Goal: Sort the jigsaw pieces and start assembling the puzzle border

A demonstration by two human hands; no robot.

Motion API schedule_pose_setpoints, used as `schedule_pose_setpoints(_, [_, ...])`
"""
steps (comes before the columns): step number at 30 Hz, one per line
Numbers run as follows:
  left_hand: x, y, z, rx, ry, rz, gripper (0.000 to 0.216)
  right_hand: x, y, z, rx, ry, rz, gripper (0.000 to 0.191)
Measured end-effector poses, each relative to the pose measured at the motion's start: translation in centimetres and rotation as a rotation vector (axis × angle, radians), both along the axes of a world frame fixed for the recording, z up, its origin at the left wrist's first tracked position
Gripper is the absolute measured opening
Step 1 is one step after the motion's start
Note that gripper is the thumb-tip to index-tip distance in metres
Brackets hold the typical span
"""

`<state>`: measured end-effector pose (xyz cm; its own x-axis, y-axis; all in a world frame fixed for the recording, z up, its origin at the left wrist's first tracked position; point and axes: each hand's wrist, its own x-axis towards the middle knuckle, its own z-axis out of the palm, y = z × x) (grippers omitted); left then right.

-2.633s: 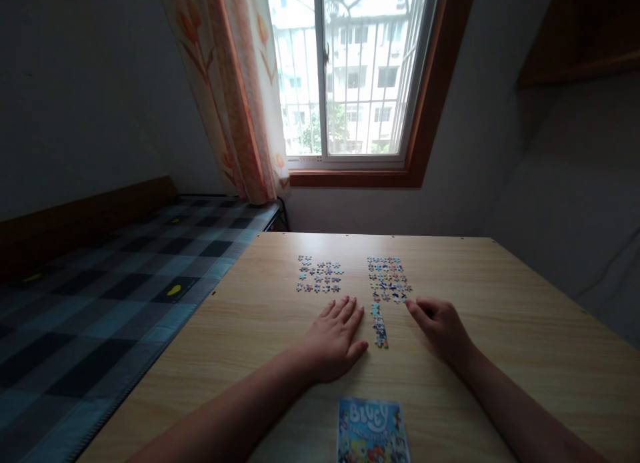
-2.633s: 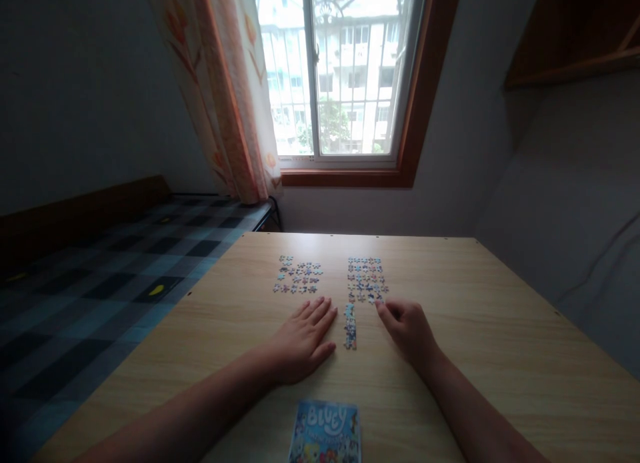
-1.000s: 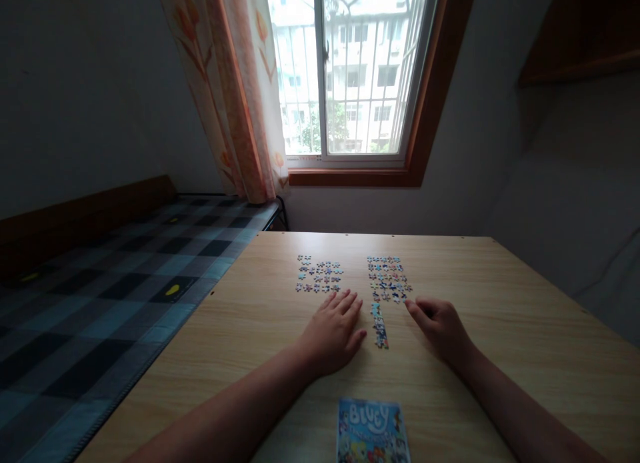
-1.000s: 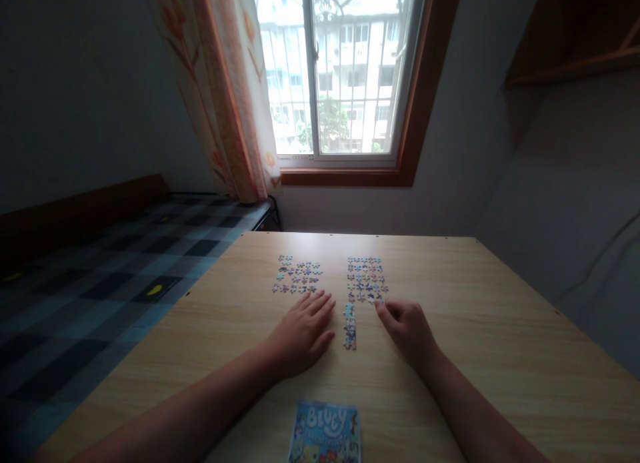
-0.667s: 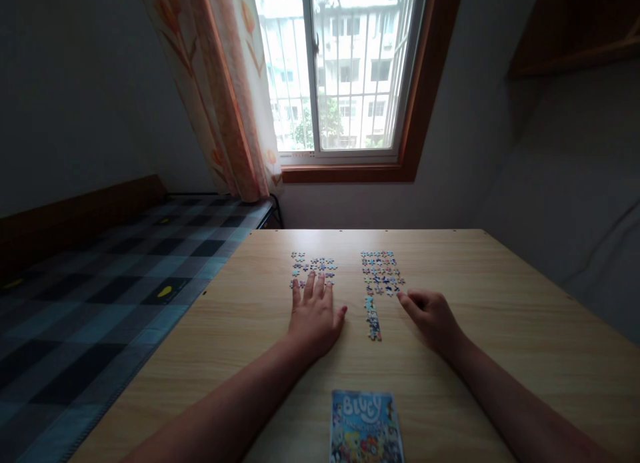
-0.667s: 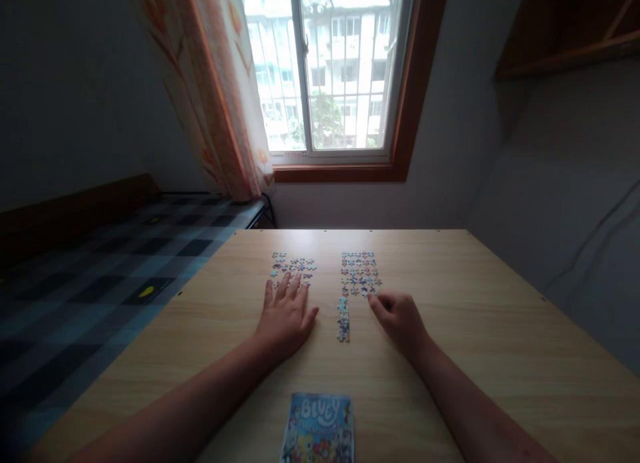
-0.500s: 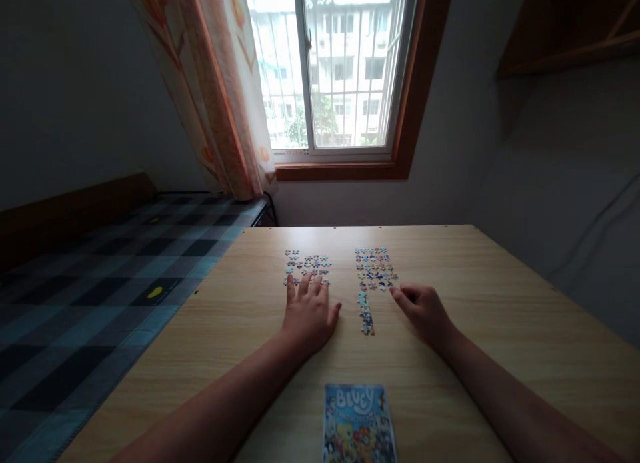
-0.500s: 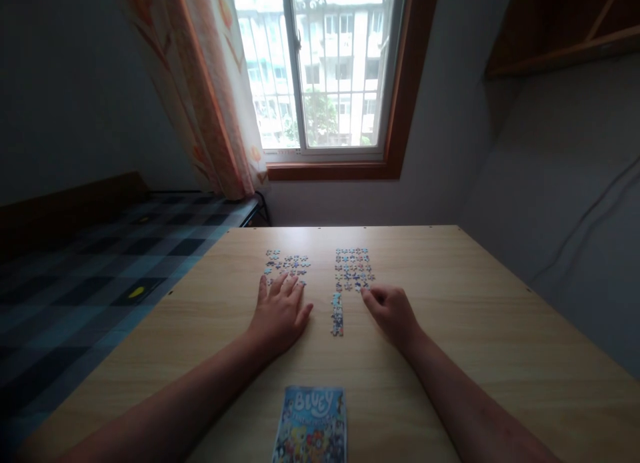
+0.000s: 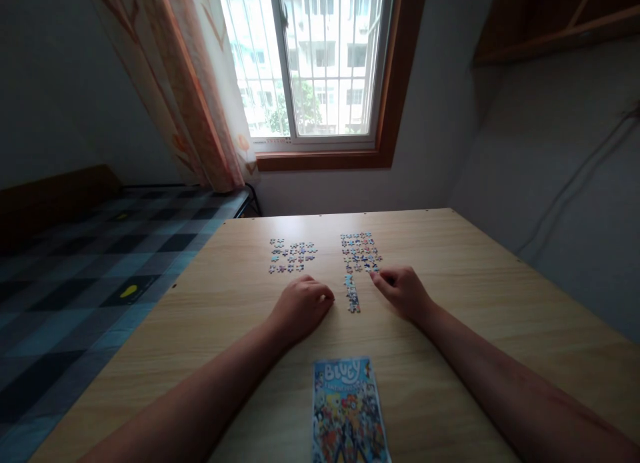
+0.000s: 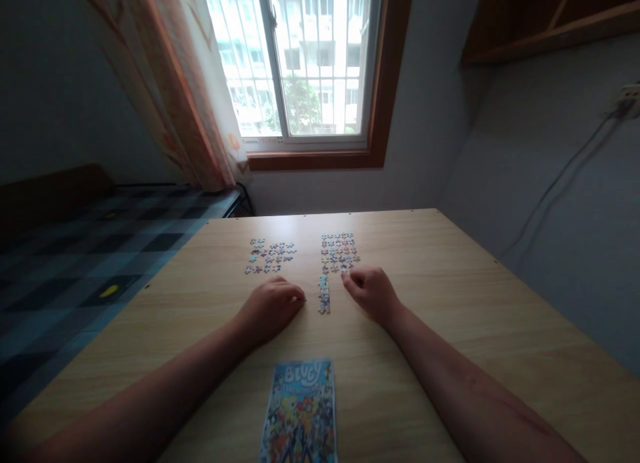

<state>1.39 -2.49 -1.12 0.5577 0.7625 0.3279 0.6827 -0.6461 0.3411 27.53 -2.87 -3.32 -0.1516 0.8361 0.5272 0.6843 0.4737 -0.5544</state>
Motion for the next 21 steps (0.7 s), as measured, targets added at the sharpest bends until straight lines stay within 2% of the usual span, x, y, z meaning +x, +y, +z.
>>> schedule_pose_setpoints(3, [-0.4,0.6,-0.2,-0.135,-0.14,-0.051,0.025,-0.2,-0.3,0.2,0.021,-0.036,0.018,0.049])
schedule_pose_setpoints(7, [-0.6,1.1,-0.1,-0.181,-0.179,-0.022,0.038,-0.6,-0.7,0.5,0.041,-0.071,0.056,0.049])
schedule_pose_setpoints(10, [-0.4,1.0,0.1,-0.118,-0.127,0.008,0.025,-0.9,-1.1,0.8,0.039,-0.087,0.094,0.047])
schedule_pose_setpoints(14, [-0.2,0.8,0.0,-0.032,-0.042,-0.052,0.014,-0.9,-1.5,1.1,0.019,-0.112,0.131,0.044])
schedule_pose_setpoints(21, [-0.1,1.4,-0.4,-0.058,-0.025,-0.061,0.007,-0.4,-0.9,0.7,-0.001,-0.096,0.139,0.045])
